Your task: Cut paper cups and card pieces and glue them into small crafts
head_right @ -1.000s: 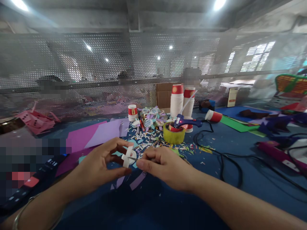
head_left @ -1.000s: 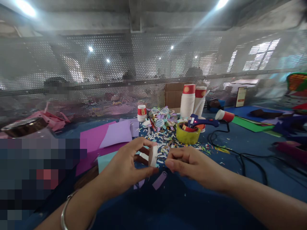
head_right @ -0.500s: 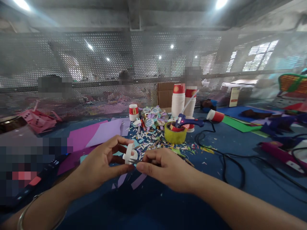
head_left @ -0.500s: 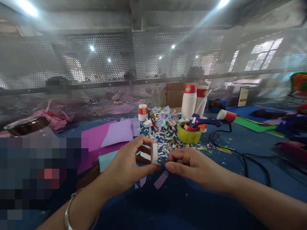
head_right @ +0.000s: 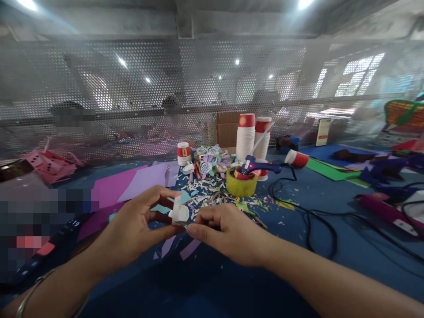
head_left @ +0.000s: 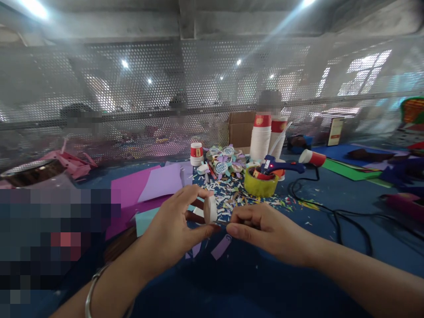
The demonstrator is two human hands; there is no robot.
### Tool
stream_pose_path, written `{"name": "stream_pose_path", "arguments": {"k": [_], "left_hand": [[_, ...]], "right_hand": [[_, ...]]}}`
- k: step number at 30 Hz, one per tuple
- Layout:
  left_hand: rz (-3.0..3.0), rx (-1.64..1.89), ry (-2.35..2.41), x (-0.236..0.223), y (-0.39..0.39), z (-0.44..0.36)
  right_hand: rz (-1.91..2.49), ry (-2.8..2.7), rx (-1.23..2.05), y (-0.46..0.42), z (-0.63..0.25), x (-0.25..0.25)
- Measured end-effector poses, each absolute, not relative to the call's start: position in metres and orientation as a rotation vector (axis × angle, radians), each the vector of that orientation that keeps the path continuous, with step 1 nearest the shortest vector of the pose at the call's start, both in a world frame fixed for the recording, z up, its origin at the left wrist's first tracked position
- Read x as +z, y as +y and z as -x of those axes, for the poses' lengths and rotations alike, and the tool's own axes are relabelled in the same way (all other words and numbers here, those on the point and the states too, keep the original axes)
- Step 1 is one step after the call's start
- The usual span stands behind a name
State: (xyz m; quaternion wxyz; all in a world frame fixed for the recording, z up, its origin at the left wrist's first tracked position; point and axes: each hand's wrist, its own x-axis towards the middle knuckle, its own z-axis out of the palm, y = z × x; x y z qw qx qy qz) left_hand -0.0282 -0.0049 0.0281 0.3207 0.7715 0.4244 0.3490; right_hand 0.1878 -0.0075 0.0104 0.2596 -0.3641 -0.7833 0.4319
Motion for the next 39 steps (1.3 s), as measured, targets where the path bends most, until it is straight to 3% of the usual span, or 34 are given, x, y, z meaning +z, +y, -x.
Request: {"name": "stream_pose_path", "arguments": {"k": [9,22,39], "left_hand": [[-2.147,0.972,1.142,0.028,-0.008,0.030],[-1.337,0.568,0.803,0.026,-0.001,0.026],[-1.370,0.575,0.849,0.025,-0.003,0.021]], "right_hand": [[0.999,-2.160,1.130,-0.008,-0.187,0.010],[0.971,-1.945,1.163,0.001,-0.193,0.010],[0.908,-1.765,1.385,0.001,-0.186,0.006]]}}
